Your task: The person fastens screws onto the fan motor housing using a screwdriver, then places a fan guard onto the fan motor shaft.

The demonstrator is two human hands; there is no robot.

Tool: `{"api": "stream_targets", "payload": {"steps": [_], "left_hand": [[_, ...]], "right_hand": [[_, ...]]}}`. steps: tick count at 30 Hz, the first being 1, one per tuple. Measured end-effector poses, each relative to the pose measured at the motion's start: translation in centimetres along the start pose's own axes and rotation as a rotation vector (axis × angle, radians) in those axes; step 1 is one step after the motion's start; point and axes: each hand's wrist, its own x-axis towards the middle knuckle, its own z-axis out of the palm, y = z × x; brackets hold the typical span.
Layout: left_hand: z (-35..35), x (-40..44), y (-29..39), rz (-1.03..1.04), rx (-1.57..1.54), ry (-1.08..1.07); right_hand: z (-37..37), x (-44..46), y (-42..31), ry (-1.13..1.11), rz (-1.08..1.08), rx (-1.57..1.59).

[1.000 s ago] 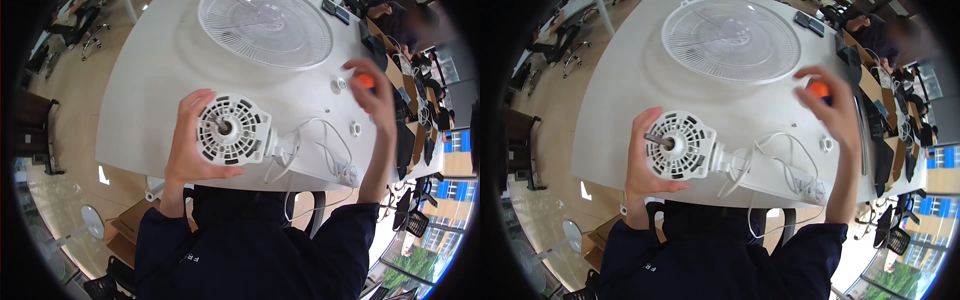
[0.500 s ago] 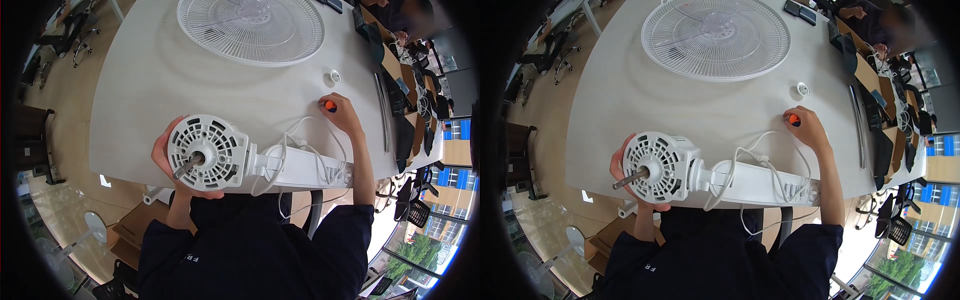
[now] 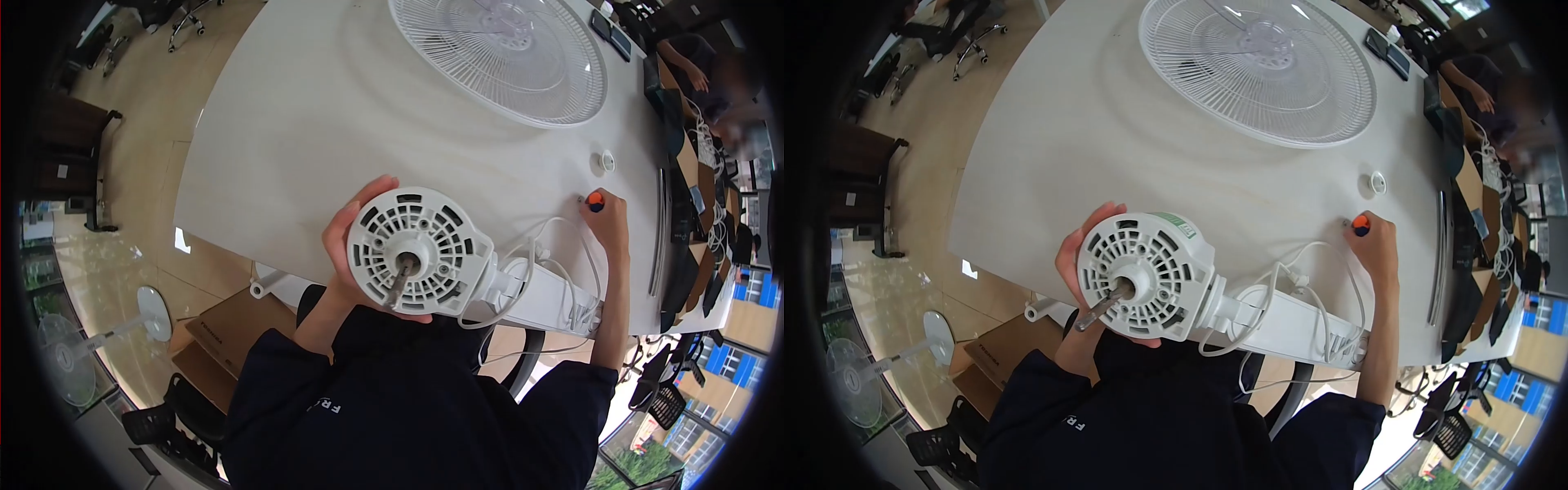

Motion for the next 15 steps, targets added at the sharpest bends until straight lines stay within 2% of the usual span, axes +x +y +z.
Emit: {"api": "stream_targets", "payload": {"steps": [4, 6, 7, 8, 10, 12, 15], "left_hand": [[-0.2, -0.3, 0.1, -0.066, -0.149, -0.017], [-0.2, -0.1, 0.0, -0.075, -0.172, -0.019], [-0.1, 0.2, 0.0, -0.027, -0.066, -0.056], [0.0, 0.5, 0.1, 0.017, 0.039, -0.097], [0.1, 0.7, 0.2, 0.007, 0.080, -0.128], [0.3, 0.8, -0.1, 0.000, 0.046, -0.126], [0.1, 0.9, 0.0, -0.020, 0.054, -0.150]], "right_hand": [[-1.8, 0.0, 0.5, 0.095, 0.009, 0.037], [-3.9, 0.1, -0.8, 0.136, 0.131, 0.192], [-5.0, 0.1, -1.5, 0.068, 0.188, 0.374], [-6.2, 0.1, -3.3, 0.063, 0.183, 0.371], [-8.0, -0.7, -8.8, 0.024, 0.041, 0.561], [-8.5, -1.1, -13.2, 0.004, -0.231, 0.590], [-8.7, -1.2, -19.8, -0.179, -0.545, 0.588]]}}
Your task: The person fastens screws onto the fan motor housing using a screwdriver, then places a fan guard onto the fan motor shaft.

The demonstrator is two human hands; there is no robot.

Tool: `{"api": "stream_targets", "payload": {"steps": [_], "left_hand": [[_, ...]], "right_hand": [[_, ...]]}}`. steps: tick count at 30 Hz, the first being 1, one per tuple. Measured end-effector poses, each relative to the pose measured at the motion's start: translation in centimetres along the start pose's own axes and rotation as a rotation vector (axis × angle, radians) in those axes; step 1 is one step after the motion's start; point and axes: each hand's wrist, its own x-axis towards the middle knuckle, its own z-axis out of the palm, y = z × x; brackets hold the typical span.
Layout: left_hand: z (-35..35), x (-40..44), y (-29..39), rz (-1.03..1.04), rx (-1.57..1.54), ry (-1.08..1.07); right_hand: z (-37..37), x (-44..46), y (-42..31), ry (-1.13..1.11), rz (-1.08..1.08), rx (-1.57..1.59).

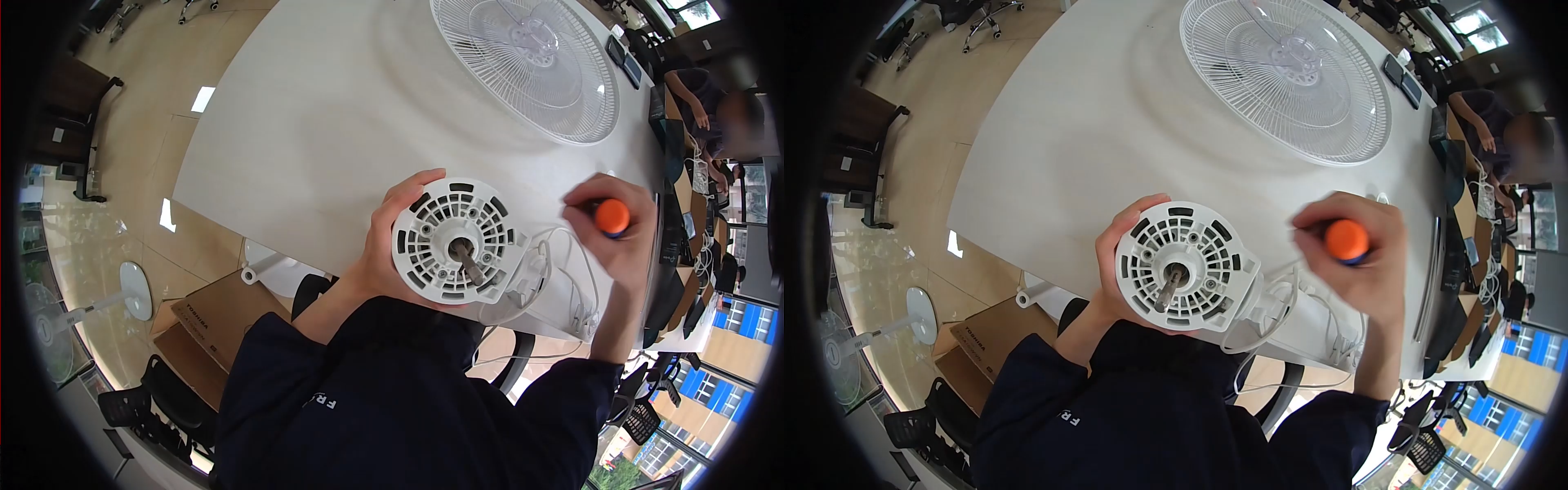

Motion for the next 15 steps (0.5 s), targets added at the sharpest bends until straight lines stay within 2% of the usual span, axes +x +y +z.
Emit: {"api": "stream_targets", "payload": {"steps": [4, 9, 15], "left_hand": [[-0.1, 0.3, 0.4, -0.021, -0.006, -0.004], [0.6, 0.3, 0.3, -0.033, -0.086, 0.077], [0.4, 0.5, 0.4, -0.043, -0.091, 0.068]], "right_hand": [[4.0, 2.8, -1.9, -0.219, -0.185, -0.052], [5.4, 3.2, -2.8, -0.225, -0.250, -0.193], [5.6, 2.9, -3.1, -0.224, -0.237, -0.264]]}}
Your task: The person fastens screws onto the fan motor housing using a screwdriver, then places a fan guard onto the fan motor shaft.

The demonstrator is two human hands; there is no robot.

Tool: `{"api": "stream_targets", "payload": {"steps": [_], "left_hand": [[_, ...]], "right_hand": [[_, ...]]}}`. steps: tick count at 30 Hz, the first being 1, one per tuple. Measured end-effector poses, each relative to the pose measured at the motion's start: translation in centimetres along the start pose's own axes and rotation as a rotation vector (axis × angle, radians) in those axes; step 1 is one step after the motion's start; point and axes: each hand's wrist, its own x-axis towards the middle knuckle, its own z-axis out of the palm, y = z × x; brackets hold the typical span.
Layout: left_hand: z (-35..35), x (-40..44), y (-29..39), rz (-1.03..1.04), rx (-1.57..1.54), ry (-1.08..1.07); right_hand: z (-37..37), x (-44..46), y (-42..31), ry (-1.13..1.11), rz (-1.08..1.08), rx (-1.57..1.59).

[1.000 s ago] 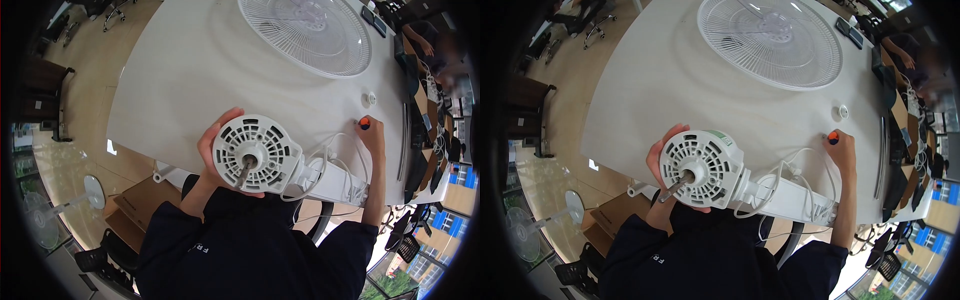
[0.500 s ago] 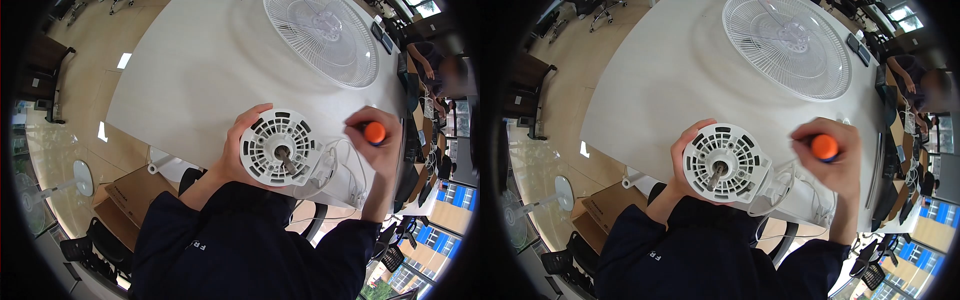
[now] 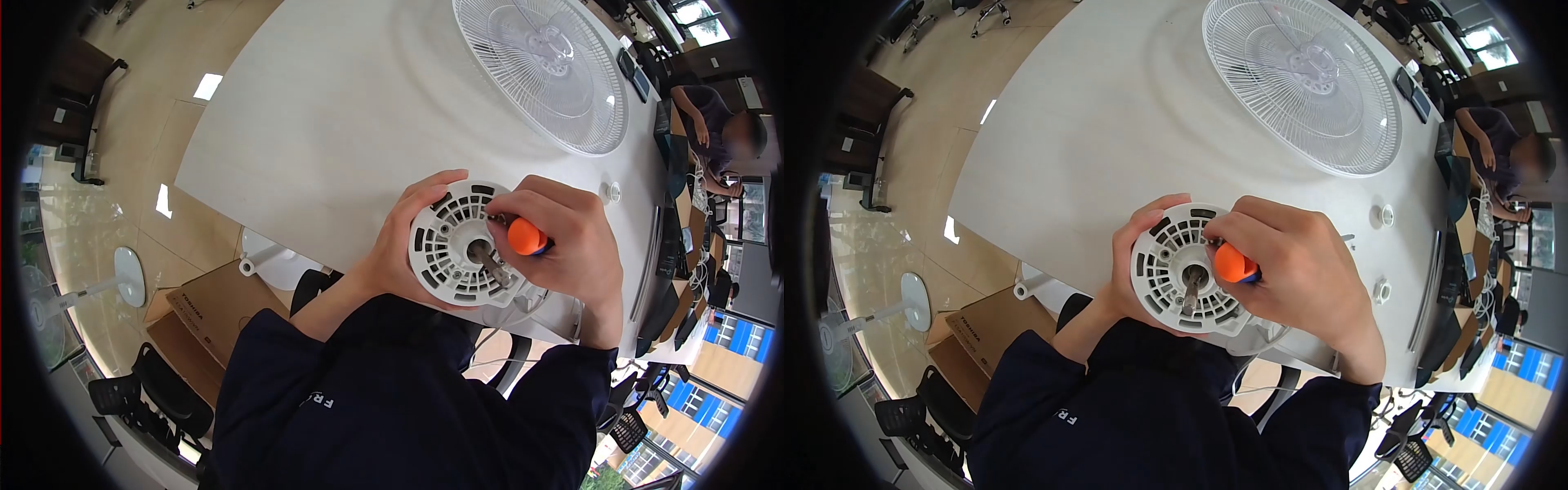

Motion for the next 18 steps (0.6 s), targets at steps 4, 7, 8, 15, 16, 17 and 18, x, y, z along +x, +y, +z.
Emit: {"api": "stream_targets", "payload": {"steps": [4, 7, 8, 15, 16, 17, 18], "left_hand": [[0.0, 0.0, 0.0, -0.002, -0.005, 0.004], [-0.1, 0.0, 0.1, -0.011, 0.002, -0.004], [-0.3, 0.0, 0.1, -0.012, 0.002, -0.005], [-0.6, 0.1, -0.2, -0.010, -0.002, -0.078], [-0.6, 0.1, -0.2, -0.003, -0.005, -0.078], [-0.6, 0.1, -0.2, -0.003, -0.003, -0.078], [-0.6, 0.0, -0.3, -0.006, -0.006, -0.077]], "right_hand": [[0.1, -0.1, 0.1, 0.028, -0.014, -0.014], [0.0, -0.1, 0.4, 0.018, -0.007, 0.031], [-0.1, -0.1, 0.5, 0.009, -0.003, 0.071], [-0.9, 0.0, 1.3, -0.026, -0.065, 0.203], [-0.8, -0.1, 1.4, -0.021, -0.060, 0.205], [-0.7, -0.1, 1.4, -0.017, -0.056, 0.207], [-0.6, -0.1, 1.4, -0.017, -0.056, 0.208]]}}
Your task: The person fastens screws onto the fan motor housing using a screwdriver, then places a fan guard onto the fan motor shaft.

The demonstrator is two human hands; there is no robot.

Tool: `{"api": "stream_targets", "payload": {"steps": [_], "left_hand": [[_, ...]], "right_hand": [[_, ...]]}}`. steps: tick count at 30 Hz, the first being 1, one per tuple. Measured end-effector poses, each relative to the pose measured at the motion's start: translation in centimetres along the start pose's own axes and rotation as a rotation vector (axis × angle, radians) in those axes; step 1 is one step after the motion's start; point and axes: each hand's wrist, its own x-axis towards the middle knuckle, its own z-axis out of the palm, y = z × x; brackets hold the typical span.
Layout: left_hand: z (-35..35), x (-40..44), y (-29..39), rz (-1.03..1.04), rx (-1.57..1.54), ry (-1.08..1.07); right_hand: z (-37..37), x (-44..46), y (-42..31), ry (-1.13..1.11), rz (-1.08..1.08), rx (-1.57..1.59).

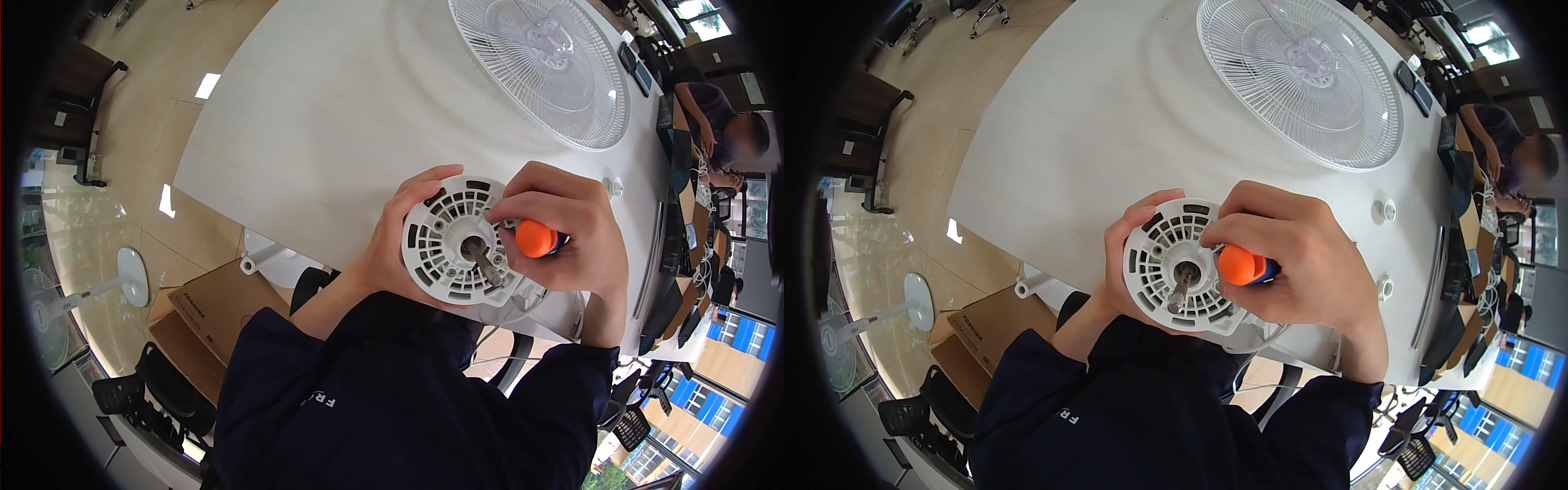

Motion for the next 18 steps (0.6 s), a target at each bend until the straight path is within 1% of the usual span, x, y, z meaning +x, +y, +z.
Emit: {"api": "stream_targets", "payload": {"steps": [8, 14, 16, 18], "left_hand": [[0.09, 0.05, 0.04, -0.003, -0.011, -0.002], [0.20, 0.02, 0.18, -0.009, 0.015, 0.007], [0.50, 0.03, 0.14, -0.003, -0.022, 0.064], [0.53, -0.02, 0.05, 0.000, -0.021, 0.067]], "right_hand": [[0.29, -0.20, -0.03, 0.017, -0.048, -0.023], [0.27, -0.18, 0.07, 0.023, -0.032, -0.018], [0.11, -0.26, 0.26, 0.004, -0.033, -0.013], [-0.03, -0.24, 0.43, -0.015, -0.035, -0.007]]}}
